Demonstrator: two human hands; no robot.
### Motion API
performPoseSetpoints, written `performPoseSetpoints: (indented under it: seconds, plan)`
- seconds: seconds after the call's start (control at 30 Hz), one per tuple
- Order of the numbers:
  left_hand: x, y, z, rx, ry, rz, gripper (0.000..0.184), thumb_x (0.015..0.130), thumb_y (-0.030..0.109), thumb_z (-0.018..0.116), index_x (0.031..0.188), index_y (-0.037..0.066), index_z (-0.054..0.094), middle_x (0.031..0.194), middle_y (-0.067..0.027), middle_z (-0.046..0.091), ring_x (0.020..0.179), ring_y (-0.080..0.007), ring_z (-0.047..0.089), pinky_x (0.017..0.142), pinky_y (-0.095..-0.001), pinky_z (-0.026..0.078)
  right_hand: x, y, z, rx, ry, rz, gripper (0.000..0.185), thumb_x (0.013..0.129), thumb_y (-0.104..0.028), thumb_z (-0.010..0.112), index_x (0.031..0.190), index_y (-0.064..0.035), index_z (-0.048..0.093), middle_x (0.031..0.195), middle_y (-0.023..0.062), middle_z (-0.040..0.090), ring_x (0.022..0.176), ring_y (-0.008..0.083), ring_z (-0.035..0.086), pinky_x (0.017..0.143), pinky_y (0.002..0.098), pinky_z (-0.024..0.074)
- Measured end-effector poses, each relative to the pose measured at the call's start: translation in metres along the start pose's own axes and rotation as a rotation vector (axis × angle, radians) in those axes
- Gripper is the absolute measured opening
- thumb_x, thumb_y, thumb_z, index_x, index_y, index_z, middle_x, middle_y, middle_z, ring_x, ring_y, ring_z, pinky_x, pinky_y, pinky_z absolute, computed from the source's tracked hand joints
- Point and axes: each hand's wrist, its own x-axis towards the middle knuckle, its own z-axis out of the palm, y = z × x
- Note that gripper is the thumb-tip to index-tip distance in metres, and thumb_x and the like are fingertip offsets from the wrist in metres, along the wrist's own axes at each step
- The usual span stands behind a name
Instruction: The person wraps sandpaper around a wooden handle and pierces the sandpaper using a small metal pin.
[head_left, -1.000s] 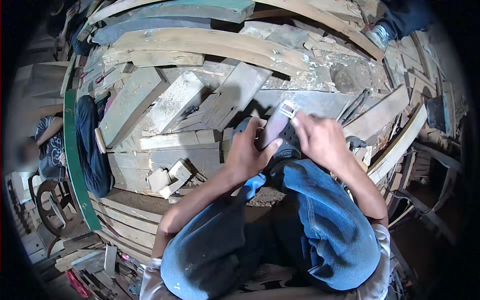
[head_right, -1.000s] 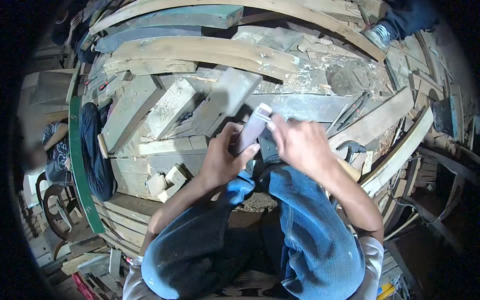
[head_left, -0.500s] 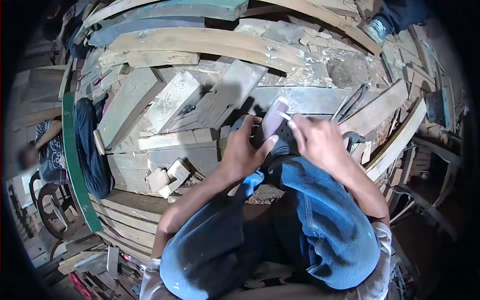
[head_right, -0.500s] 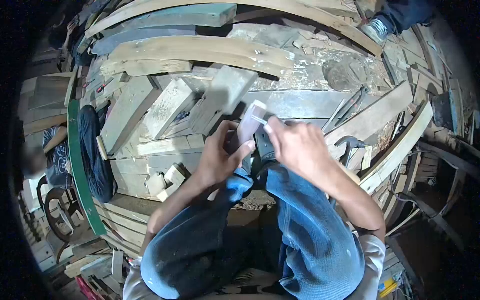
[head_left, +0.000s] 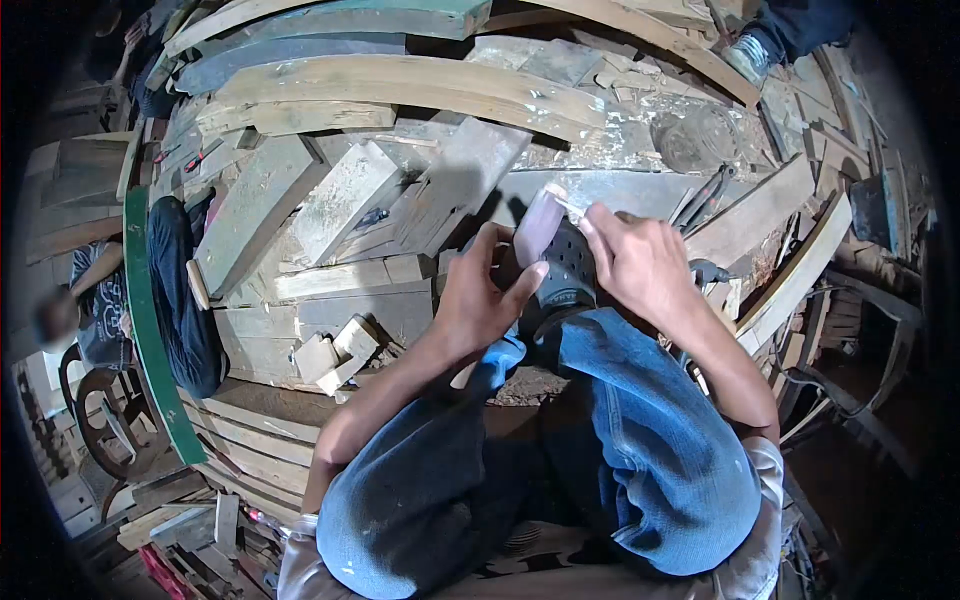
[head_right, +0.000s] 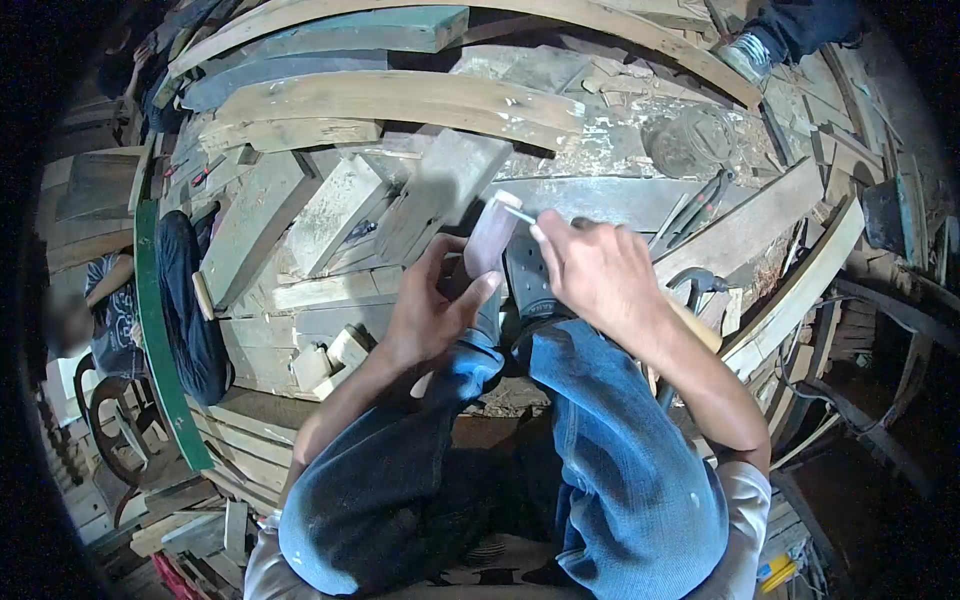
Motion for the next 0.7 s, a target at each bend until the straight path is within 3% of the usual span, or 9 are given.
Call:
performPoseSetpoints:
  seconds: [0.07,0.2,0.27,0.33,0.43,0.53,0.6,0.7]
  plan:
    - [-0.001,0.006,-0.002,0.004,-0.015,-0.100,0.039,0.096,0.018,0.072,0.120,-0.006,0.051,0.082,-0.0070,0.064,0.064,-0.0074,0.056,0.055,-0.0262,0.046,-0.011,-0.007,0.003,0.045,-0.006,-0.121,0.018,0.102,-0.021,0.054,0.101,-0.0050,0.061,0.055,0.0162,0.062,0.050,0.0343,0.067,0.046,0.0454,0.0547]
    - [0.001,-0.001,-0.003,-0.001,-0.020,-0.073,0.039,0.096,0.017,0.072,0.121,-0.005,0.051,0.087,-0.0075,0.064,0.072,-0.0075,0.058,0.058,-0.0254,0.047,0.000,0.001,-0.002,0.018,0.022,-0.014,0.017,0.102,-0.020,0.054,0.101,-0.0050,0.062,0.055,0.0153,0.061,0.048,0.0341,0.066,0.044,0.0449,0.0535]
    - [-0.002,0.005,-0.005,-0.048,-0.030,-0.135,0.040,0.096,0.017,0.072,0.121,-0.005,0.050,0.088,-0.0070,0.064,0.071,-0.0078,0.057,0.058,-0.0254,0.047,-0.013,-0.010,0.004,0.085,-0.045,-0.075,0.015,0.101,-0.020,0.056,0.100,-0.0067,0.062,0.056,0.0167,0.062,0.050,0.0363,0.066,0.046,0.0474,0.0537]
    - [0.000,0.002,-0.003,-0.118,-0.015,-0.047,0.040,0.096,0.017,0.072,0.121,-0.005,0.050,0.086,-0.0067,0.063,0.067,-0.0078,0.056,0.056,-0.0253,0.046,-0.008,-0.008,0.002,0.083,-0.042,-0.076,0.014,0.100,-0.020,0.056,0.100,-0.0076,0.062,0.056,0.0174,0.062,0.052,0.0379,0.067,0.049,0.0491,0.0542]
    - [-0.003,0.010,-0.003,-0.067,-0.017,-0.112,0.040,0.096,0.017,0.071,0.122,-0.004,0.050,0.083,-0.0058,0.062,0.063,-0.0074,0.055,0.054,-0.0249,0.046,-0.001,-0.004,-0.003,0.058,0.015,0.013,0.014,0.100,-0.021,0.056,0.100,-0.0084,0.061,0.057,0.0169,0.062,0.054,0.0372,0.068,0.050,0.0499,0.0546]
    - [0.000,0.005,-0.003,-0.103,-0.021,-0.066,0.039,0.096,0.017,0.071,0.121,-0.004,0.050,0.081,-0.0045,0.061,0.062,-0.0072,0.055,0.054,-0.0246,0.045,-0.010,-0.015,-0.001,0.084,-0.049,-0.102,0.014,0.100,-0.021,0.056,0.098,-0.0081,0.061,0.058,0.0165,0.063,0.053,0.0372,0.067,0.049,0.0492,0.0546]
    - [0.000,0.003,-0.001,-0.077,-0.008,-0.082,0.038,0.097,0.017,0.071,0.121,-0.004,0.049,0.080,-0.0039,0.060,0.062,-0.0070,0.054,0.054,-0.0245,0.044,0.003,-0.001,-0.004,0.100,-0.050,0.077,0.013,0.098,-0.020,0.057,0.099,-0.0083,0.062,0.061,0.0175,0.065,0.056,0.0373,0.068,0.051,0.0496,0.0553]
    - [-0.002,0.005,-0.003,-0.109,-0.022,-0.064,0.038,0.097,0.016,0.071,0.120,-0.004,0.049,0.078,-0.0028,0.059,0.061,-0.0064,0.053,0.054,-0.0242,0.044,-0.006,-0.012,-0.002,0.077,0.001,-0.022,0.016,0.098,-0.022,0.059,0.103,-0.0084,0.064,0.063,0.0187,0.066,0.059,0.0384,0.069,0.055,0.0501,0.0562]
